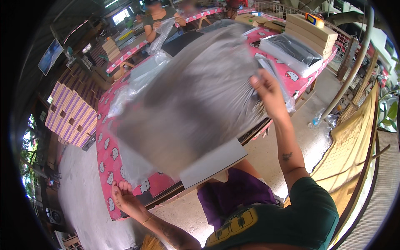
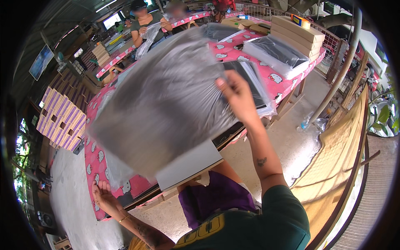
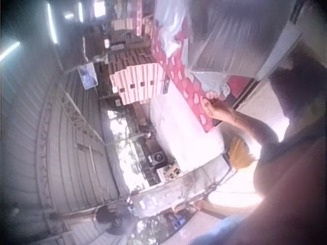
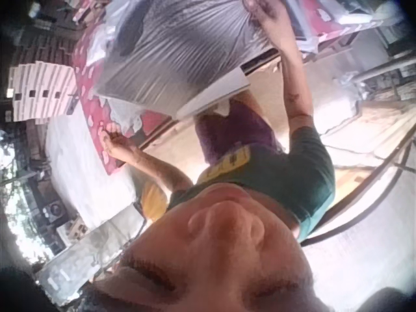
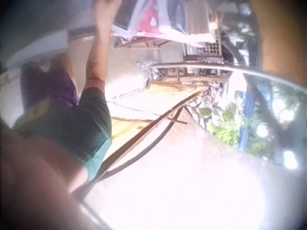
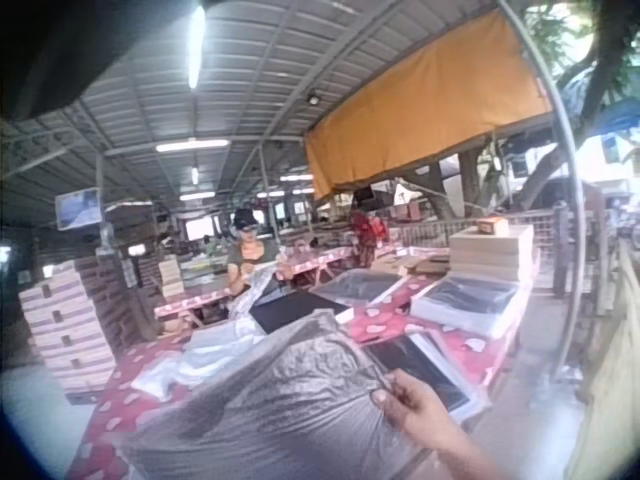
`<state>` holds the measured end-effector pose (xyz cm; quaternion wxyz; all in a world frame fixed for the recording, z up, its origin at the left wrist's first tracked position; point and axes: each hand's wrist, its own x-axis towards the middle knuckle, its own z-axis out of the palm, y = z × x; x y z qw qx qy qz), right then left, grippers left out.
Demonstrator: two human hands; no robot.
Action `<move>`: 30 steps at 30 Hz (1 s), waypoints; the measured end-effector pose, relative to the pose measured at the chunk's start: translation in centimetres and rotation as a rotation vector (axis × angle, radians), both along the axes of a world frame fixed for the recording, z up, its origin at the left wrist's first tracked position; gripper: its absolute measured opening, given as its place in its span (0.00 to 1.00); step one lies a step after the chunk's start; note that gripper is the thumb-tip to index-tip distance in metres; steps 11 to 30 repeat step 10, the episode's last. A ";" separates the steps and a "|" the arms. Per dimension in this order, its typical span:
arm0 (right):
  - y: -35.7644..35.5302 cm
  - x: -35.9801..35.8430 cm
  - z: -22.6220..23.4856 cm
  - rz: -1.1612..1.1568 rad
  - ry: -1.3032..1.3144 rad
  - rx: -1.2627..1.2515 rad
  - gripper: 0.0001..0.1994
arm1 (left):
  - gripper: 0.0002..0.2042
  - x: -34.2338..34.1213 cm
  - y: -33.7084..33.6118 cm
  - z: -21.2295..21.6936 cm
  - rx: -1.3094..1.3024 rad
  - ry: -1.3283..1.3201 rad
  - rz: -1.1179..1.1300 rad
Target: The person packs flat items into individual plastic bags and then places the bagged items into larger stacks on a table.
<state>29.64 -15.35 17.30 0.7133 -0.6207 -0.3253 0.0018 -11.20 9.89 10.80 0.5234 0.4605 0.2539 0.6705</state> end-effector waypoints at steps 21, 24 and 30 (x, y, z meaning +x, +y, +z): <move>-2.1 7.9 -5.4 -0.655 -0.780 0.057 0.10 | 0.15 0.5 1.2 -3.8 -0.113 0.134 -0.100; -2.1 7.9 -5.4 -0.655 -0.780 0.057 0.10 | 0.15 0.5 1.2 -3.8 -0.113 0.134 -0.100; -2.1 7.9 -5.4 -0.655 -0.780 0.057 0.10 | 0.15 0.5 1.2 -3.8 -0.113 0.134 -0.100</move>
